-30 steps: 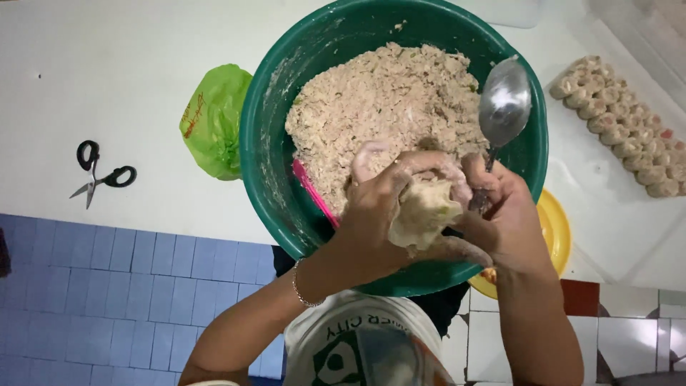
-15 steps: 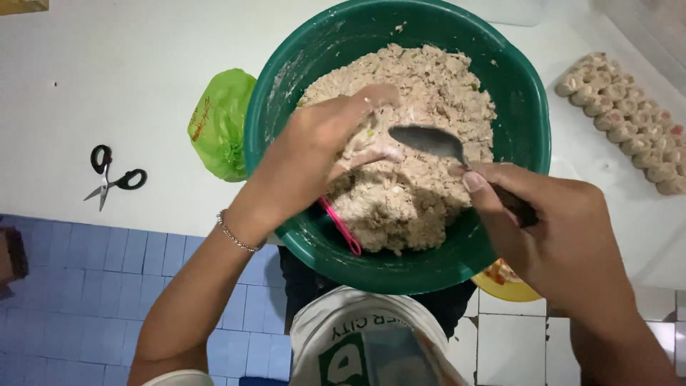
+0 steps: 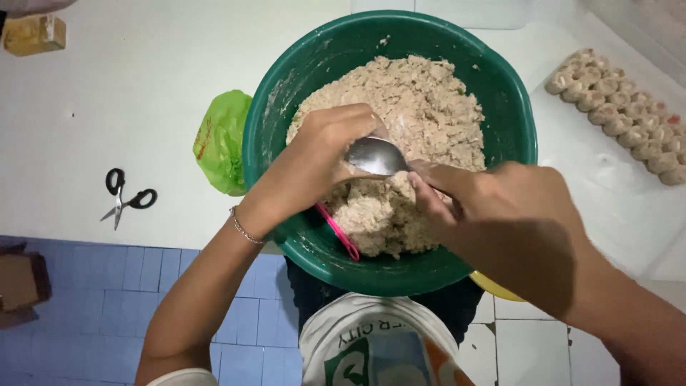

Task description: Preparing dumplings by filling dough wrappers with a meat mixture and folding them into shape.

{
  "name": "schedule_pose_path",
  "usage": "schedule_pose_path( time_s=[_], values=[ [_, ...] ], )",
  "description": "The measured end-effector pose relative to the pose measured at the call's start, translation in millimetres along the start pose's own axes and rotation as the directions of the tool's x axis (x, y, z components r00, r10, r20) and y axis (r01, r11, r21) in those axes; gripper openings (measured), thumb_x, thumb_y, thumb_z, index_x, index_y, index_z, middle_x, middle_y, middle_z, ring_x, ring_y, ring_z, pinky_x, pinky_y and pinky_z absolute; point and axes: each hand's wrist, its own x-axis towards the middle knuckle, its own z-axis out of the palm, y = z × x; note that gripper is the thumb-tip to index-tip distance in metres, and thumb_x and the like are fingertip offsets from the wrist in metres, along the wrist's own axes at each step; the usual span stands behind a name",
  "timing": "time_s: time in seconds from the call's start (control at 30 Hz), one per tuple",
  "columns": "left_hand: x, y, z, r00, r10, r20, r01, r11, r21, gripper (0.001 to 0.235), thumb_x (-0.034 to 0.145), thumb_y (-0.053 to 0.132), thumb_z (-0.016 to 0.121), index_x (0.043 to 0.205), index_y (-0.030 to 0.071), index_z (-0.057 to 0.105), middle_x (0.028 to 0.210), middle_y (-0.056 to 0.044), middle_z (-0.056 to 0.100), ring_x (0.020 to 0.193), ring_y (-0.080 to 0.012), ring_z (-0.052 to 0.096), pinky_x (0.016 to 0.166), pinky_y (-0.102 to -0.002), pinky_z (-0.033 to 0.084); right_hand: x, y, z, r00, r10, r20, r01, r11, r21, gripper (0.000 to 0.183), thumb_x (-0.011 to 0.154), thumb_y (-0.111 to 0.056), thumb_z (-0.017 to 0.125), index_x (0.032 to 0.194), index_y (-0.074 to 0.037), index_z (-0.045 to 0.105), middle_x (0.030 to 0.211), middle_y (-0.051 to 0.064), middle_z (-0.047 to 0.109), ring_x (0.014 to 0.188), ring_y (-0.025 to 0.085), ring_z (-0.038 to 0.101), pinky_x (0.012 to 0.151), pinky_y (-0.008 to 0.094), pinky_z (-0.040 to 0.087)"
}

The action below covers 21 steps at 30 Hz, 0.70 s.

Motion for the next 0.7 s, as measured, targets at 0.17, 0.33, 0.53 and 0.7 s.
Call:
schedule_pose_path(
  time_s=[0.17,0.33,0.53,0.7],
  values=[
    [-8,-8,1,0.989,-0.123,0.086,0.123,0.992,-0.002,0.041,0.095,0.010,0.072,0.125,0.004,0.044,0.117,-0.015,0.058,0.104,-0.0250,0.062,0.093,-0.037,0.057,3,10,-3,0.947,0.257,0.194,-0.256,0.966,-0.028,0.030,0.105,-0.038,0.046,0.100,-0.028,0.074,0.042,-0.003,0.060,0.031,0.013,0.052,0.032,0.027,0.033],
    [-2,-6,-2,0.995,-0.082,0.055,0.084,0.995,-0.047,0.024,0.083,0.008,0.083,0.101,0.002,0.069,0.093,-0.009,0.070,0.083,-0.0207,0.068,0.070,-0.028,0.056,9,-1,-8,0.904,0.264,0.336,-0.293,0.955,0.038,0.033,0.105,-0.039,0.040,0.091,-0.030,0.069,0.049,-0.005,0.060,0.037,0.011,0.051,0.039,0.026,0.035],
    [-6,-10,6,0.974,-0.196,0.114,0.204,0.977,-0.066,0.046,0.092,0.017,0.076,0.122,0.008,0.042,0.110,-0.013,0.057,0.097,-0.0234,0.060,0.081,-0.032,0.051,7,6,8,0.946,0.259,0.194,-0.244,0.965,-0.098,0.036,0.107,-0.045,0.041,0.097,-0.027,0.070,0.042,0.000,0.055,0.037,0.019,0.054,0.038,0.032,0.039],
    [-3,-16,14,0.985,-0.143,0.093,0.152,0.984,-0.094,0.039,0.079,-0.026,0.067,0.106,0.001,0.070,0.092,-0.012,0.075,0.082,-0.0215,0.075,0.063,-0.024,0.063,4,-2,5,0.919,0.227,0.323,-0.238,0.971,-0.003,0.038,0.110,-0.035,0.028,0.098,-0.027,0.063,0.048,-0.009,0.051,0.034,0.005,0.051,0.030,0.020,0.036]
  ],
)
